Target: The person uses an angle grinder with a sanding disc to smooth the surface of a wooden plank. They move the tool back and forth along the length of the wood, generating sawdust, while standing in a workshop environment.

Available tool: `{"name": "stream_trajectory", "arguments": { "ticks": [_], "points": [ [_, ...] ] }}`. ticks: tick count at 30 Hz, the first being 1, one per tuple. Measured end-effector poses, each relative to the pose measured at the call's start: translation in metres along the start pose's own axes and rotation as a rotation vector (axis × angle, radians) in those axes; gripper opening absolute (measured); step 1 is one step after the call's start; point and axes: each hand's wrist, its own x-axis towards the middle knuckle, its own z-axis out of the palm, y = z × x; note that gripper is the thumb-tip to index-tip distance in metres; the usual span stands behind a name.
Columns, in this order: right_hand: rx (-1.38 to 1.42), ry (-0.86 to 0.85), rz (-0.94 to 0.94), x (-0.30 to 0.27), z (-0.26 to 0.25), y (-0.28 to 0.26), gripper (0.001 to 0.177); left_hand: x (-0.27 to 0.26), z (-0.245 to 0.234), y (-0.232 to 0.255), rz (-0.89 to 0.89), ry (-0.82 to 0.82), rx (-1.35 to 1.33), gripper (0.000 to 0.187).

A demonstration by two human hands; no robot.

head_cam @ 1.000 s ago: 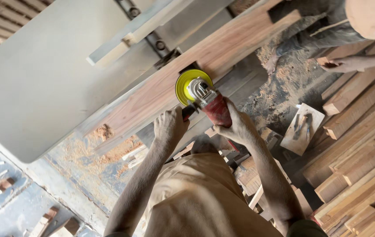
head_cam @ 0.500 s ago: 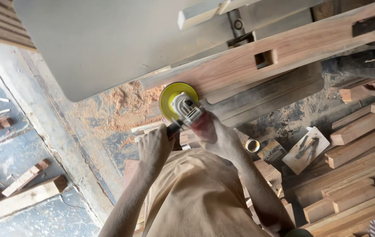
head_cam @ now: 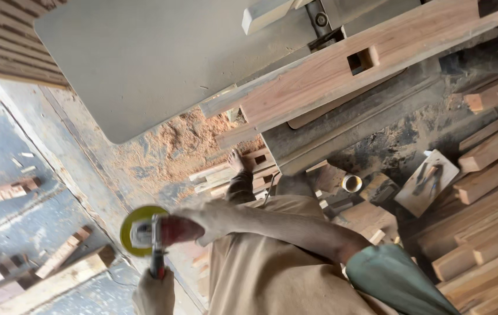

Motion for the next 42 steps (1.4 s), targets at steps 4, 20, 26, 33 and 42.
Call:
{"name": "stream_trajectory", "arguments": {
  "ticks": [4,20,26,33,42],
  "points": [
    [-0.105,-0.262,0.08,0.04,0.027,-0.001,0.097,0.027,0.037,-0.044,-0.088,-0.043,-0.197,0.04],
    [-0.201,-0.096,0.276,-0.059,-0.028,0.067,0.085,0.085,0.019,0.063,0.029,-0.229,-0.084,0.04],
    [0.023,0.473,0.449,-0.166,-0.083,0.088,0.025,0.068,0.0,0.079,0.054,-0.244,-0.046,0.04],
    [0.025,0.732,0.379,-0.209,-0.083,0.098,0.037,0.064,0.006,0.089,0.056,-0.264,0.0,0.04],
    [-0.069,0.479,0.221,-0.153,-0.064,0.086,0.047,0.026,-0.011,0.107,0.068,-0.168,0.099,0.04]
  ]
}}
